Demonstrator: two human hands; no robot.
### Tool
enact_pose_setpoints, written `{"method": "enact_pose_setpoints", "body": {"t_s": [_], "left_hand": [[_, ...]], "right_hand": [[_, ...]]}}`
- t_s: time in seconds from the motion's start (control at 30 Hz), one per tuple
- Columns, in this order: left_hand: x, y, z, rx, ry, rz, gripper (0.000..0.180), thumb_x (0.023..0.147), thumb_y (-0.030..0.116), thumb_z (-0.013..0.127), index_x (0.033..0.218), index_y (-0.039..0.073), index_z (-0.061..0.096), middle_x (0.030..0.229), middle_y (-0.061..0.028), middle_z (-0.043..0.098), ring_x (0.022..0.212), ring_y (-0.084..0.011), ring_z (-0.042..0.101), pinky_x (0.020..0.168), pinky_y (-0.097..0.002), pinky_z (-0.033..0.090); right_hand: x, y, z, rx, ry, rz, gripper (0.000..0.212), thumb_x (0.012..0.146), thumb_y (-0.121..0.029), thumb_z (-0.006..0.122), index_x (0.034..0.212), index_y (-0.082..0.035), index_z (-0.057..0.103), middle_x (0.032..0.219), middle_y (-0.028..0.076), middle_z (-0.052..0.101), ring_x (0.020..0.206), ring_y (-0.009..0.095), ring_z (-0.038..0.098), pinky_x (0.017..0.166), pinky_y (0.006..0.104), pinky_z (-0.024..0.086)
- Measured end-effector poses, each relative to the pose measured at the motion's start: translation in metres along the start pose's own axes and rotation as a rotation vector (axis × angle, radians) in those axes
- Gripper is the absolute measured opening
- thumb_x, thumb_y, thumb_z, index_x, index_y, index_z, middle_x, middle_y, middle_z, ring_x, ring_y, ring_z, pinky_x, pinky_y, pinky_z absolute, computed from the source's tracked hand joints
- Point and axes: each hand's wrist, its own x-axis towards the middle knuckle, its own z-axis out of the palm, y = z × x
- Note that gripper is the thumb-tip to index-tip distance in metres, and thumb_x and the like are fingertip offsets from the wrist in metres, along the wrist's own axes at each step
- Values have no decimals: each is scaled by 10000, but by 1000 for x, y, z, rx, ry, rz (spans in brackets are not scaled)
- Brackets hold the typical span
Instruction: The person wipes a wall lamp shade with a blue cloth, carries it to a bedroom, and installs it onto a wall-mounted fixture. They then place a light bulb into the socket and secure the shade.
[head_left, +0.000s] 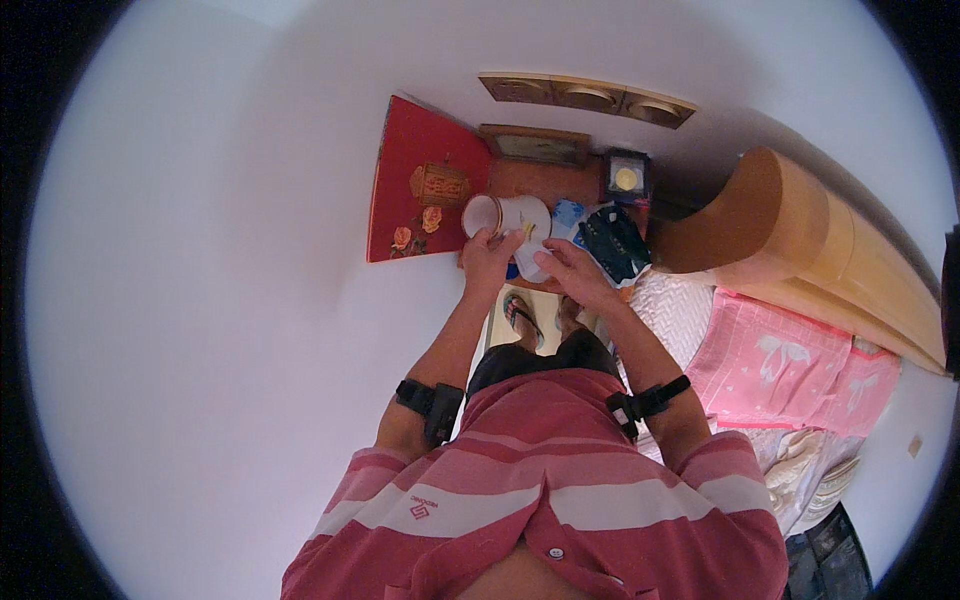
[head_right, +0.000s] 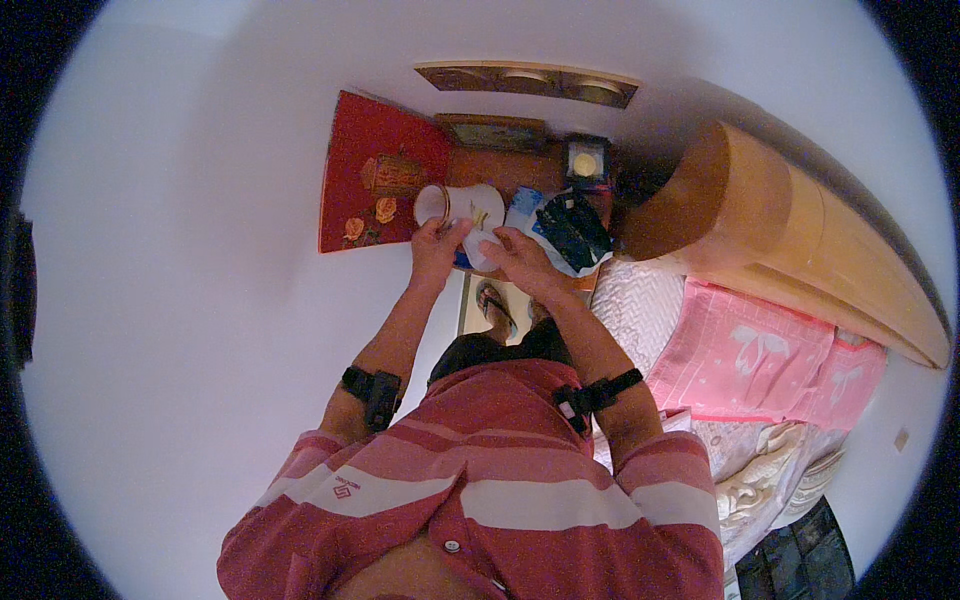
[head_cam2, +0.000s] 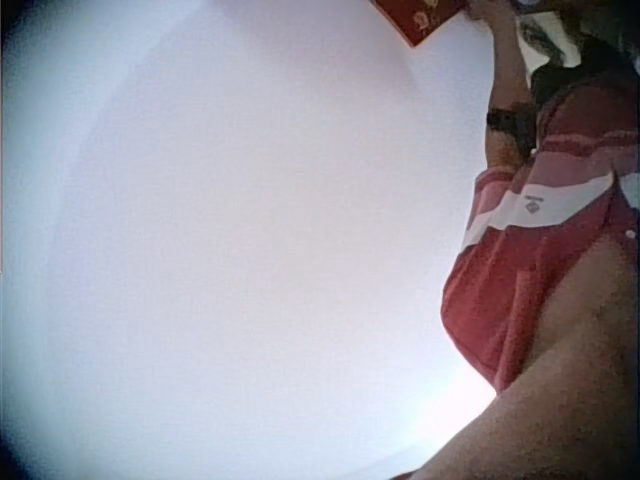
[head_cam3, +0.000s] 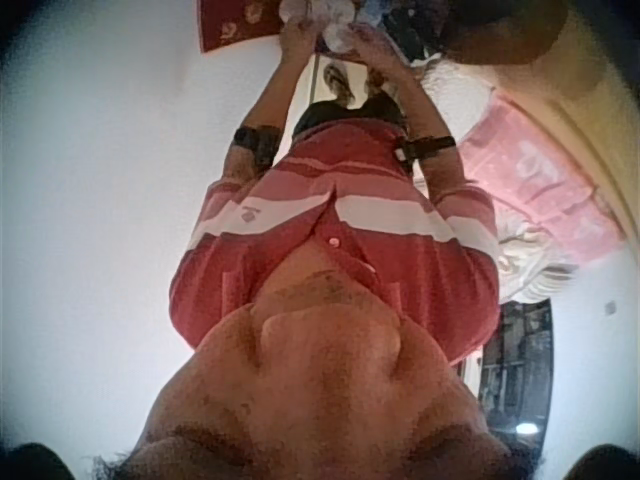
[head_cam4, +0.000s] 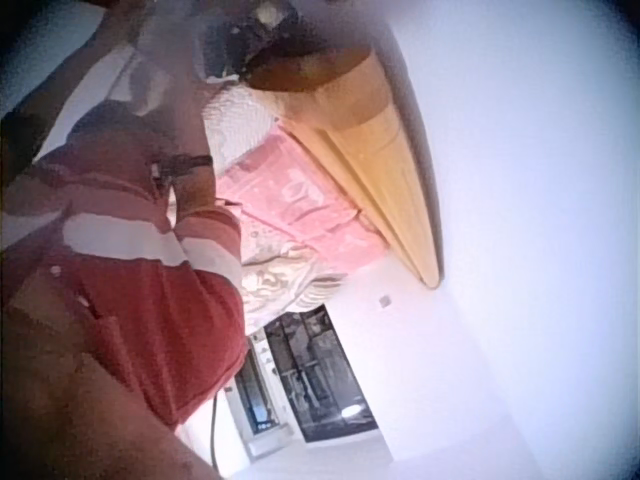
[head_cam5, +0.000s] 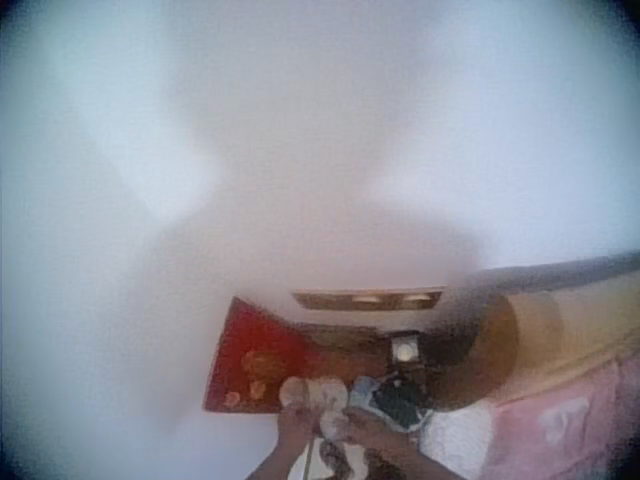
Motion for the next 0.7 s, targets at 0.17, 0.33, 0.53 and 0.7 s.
{"method": "enact_pose_setpoints", "body": {"t_s": [0.17,0.33,0.53,0.7], "left_hand": [[13,-4,9,10,-37,67,270,952,294,739,967,25,723,795,-15,704,659,-91,607,564,-262,466],[36,-6,8,225,6,47,331,973,308,698,985,-23,699,833,-122,758,724,-164,703,657,-305,555],[71,-19,15,207,-63,140,361,978,338,671,1019,-20,685,891,-177,762,780,-264,751,688,-408,576],[91,-35,25,520,-35,296,380,943,354,680,1116,17,694,951,-252,723,911,-435,699,786,-513,548]], "right_hand": [[1,5,-1,4,16,0,700,895,-368,762,1421,30,527,1271,194,665,1075,288,684,903,369,563],[-12,12,-27,90,127,113,659,878,-312,773,1405,12,544,1241,191,676,1035,264,699,843,358,584],[-37,37,-61,159,204,89,631,905,-292,789,1409,-14,531,1180,121,677,1012,194,672,803,312,568],[-40,56,-59,4,293,41,654,881,-365,807,1350,25,570,1216,183,688,1045,260,687,875,351,553]]}}
